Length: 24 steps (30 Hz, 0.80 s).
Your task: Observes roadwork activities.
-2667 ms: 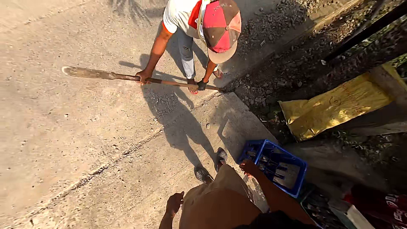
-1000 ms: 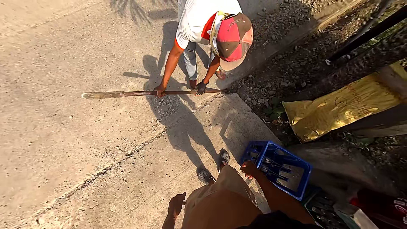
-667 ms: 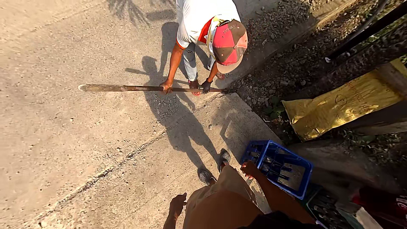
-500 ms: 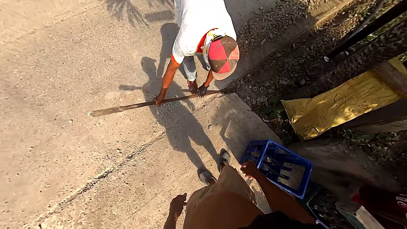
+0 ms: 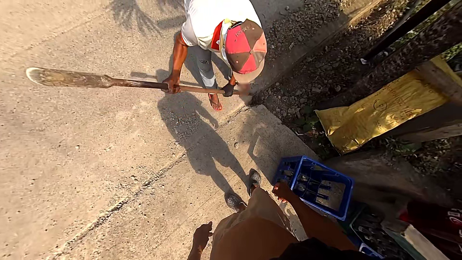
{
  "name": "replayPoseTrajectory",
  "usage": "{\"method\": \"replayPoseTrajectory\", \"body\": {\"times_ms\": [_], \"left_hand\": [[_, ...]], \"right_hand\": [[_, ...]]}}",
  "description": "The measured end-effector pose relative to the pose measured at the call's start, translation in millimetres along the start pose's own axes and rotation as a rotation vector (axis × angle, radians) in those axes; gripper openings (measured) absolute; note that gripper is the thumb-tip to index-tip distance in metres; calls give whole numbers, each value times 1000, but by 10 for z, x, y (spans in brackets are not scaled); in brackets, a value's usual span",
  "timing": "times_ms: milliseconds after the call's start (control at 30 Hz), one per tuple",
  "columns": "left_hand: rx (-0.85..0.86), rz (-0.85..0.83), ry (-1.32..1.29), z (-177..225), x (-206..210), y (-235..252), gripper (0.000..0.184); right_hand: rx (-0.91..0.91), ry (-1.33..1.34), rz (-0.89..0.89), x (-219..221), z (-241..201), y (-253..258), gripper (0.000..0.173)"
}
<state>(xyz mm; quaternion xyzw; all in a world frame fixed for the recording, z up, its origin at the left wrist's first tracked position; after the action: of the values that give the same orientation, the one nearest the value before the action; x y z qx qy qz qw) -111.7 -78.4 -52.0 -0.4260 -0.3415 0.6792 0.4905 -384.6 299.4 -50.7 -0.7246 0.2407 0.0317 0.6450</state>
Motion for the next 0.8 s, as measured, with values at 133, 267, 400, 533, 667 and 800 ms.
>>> {"method": "replayPoseTrajectory", "body": {"times_ms": [133,267,400,533,667,800], "left_hand": [[13,-4,3,50,1,-10,46],[33,-12,-15,83,4,-29,45],[23,-13,-6,53,6,-23,45],[18,-2,-10,36,9,-27,45],[13,-2,-13,42,17,-44,44],[18,-10,-9,48,24,-47,45]], "right_hand": [[-7,3,-1,14,20,2,36],[-13,-15,-7,29,36,9,38],[-8,-1,0,53,58,41,37],[-12,1,-9,65,53,52,37],[-6,-4,-8,51,35,30,36],[-3,1,1,61,63,62,36]]}}
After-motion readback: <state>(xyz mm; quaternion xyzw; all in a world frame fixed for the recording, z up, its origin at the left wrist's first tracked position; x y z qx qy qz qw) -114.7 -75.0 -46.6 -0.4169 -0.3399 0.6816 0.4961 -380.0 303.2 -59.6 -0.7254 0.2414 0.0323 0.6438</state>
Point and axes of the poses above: each hand's wrist, its own y-axis towards the middle knuckle, its own x-axis out of the palm, z = x × y, the point moved 6 cm from there along y, towards the middle knuckle, and after that the axes turned 9 degrees about -y, right-handed, at the moved point
